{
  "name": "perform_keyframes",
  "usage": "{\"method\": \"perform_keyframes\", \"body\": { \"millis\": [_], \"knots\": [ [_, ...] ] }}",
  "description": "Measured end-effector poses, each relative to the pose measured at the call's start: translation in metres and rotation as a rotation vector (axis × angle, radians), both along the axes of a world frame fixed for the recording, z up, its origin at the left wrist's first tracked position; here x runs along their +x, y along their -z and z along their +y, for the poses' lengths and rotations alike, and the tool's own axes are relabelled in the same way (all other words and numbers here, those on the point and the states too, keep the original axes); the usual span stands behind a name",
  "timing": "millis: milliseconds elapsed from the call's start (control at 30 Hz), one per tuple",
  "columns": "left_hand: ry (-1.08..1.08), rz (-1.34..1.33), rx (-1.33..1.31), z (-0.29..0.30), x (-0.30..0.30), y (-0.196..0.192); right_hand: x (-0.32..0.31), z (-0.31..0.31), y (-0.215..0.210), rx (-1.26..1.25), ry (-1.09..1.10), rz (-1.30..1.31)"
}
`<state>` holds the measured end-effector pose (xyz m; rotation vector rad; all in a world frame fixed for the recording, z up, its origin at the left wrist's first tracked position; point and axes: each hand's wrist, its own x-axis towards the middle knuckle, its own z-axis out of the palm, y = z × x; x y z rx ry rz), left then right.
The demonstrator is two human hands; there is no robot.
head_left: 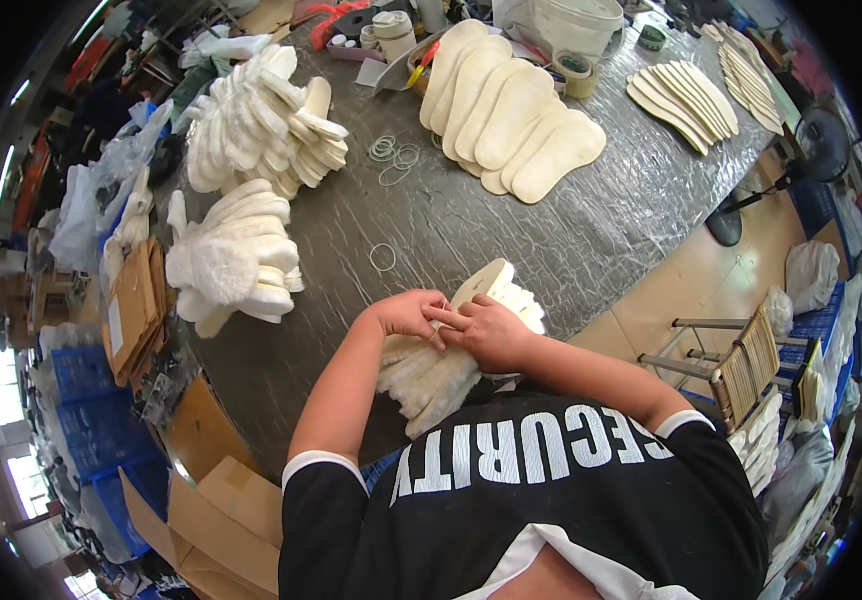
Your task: Trimming excess material from fuzzy insoles using scissors, bundling them with rubber bands, and writing on a batch slip.
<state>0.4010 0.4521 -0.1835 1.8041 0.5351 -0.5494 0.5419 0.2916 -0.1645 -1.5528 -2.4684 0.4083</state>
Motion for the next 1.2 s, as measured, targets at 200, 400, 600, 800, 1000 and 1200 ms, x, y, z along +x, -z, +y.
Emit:
{"method": "perform_keyframes", "body": {
  "millis": [200,400,600,800,1000,1200],
  "knots": [
    [-0.131,-0.087,-0.432,-0.009,-0.006,0.033,0.014,-0.002,0.003,0.056,-0.082,0.056],
    [-0.312,0.006,-0.688,-0.020,-0.047,0.041,0.021,0.002,-0.007,-0.159,-0.037,-0.036],
    [-0.830,0.013,-0.537,-0.040,-0.146,0.036,0.035,0.002,-0.012,-0.112,0.066,0.063],
    [-1.285,-0.445,-0.344,-0.028,-0.096,0.030,0.041,0.005,-0.009,-0.091,-0.093,-0.040],
    [-1.280,-0.578,-0.198,0.067,-0.011,0.015,0.024,0.008,-0.012,-0.065,-0.083,-0.067],
    [-0.594,-0.136,0.987,0.068,-0.001,0.035,0.031,0.002,-0.002,-0.052,-0.005,-0.015]
  ]
}}
